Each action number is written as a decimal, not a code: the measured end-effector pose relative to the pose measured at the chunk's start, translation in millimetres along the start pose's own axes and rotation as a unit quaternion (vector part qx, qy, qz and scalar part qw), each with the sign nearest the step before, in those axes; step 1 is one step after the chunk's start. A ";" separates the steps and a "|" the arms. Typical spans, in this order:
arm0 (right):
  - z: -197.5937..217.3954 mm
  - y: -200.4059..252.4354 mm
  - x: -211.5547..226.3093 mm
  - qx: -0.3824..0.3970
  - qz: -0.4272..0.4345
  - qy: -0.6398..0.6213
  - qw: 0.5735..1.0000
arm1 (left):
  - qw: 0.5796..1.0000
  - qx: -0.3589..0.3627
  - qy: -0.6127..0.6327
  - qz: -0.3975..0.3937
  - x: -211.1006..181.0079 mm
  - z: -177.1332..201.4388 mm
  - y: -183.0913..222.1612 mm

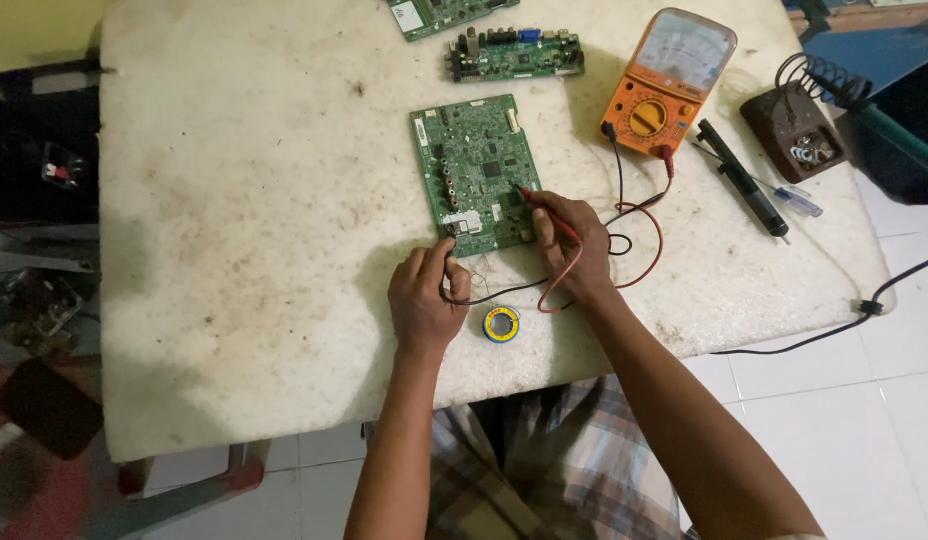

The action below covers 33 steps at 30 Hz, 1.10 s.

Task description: Testing electronic components on a circuit board using a multimeter and inspecting the board.

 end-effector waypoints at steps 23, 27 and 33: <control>1.2 2.0 -10.7 0.003 0.025 -0.015 1.000 | 1.000 0.006 0.005 0.007 -3.3 1.7 -0.8; 1.4 2.3 -9.1 0.000 0.026 -0.017 1.000 | 1.000 0.006 0.003 0.004 -1.3 0.6 -0.6; 2.0 2.8 -10.1 -0.008 0.035 -0.018 0.999 | 1.000 0.013 0.000 0.003 -2.5 2.6 -1.6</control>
Point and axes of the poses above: each hand's wrist, its own y-axis away from the middle knuckle, its own z-axis out of the back of the hand, x = y × z, the point moved 1 cm from there along -y, towards the middle knuckle, and after that the axes turned 14 degrees about z, right-handed, at the moved point
